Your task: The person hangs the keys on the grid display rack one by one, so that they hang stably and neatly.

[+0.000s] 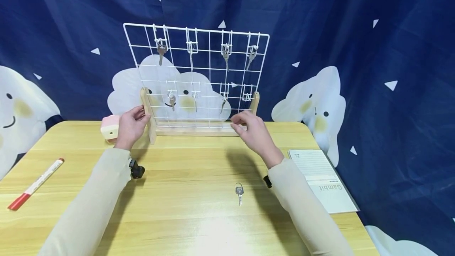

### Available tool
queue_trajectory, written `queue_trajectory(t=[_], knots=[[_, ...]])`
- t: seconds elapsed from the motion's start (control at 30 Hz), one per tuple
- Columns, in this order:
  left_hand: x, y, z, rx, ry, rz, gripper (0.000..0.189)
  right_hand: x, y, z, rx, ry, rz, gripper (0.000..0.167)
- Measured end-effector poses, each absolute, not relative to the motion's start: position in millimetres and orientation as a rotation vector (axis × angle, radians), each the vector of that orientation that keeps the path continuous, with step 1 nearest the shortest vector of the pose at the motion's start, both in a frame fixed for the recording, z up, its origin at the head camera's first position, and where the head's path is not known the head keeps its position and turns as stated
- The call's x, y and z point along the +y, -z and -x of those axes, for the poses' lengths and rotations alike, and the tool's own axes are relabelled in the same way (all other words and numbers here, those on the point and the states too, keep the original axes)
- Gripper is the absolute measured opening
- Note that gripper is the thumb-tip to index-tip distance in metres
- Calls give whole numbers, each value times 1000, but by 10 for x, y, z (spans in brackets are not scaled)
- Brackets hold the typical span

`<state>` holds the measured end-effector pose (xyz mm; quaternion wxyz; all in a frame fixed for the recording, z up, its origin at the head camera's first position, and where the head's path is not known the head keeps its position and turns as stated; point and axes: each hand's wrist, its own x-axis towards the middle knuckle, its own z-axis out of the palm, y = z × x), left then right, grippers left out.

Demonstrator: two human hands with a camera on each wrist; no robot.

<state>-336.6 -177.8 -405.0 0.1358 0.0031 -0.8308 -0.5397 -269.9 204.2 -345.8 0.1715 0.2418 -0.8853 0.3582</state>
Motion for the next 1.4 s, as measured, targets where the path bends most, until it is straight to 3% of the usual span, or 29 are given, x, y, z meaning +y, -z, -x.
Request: queue_trajectory(t=[0.57,1.4], knots=[[-1772,4049,3354,-2393,1581,33,49,2307,3715,2258,-2961,-904,-854,33],[-1794,4058,3340,-2407,1545,27,48,2355,4207,2005,-3060,-822,-1086,22]])
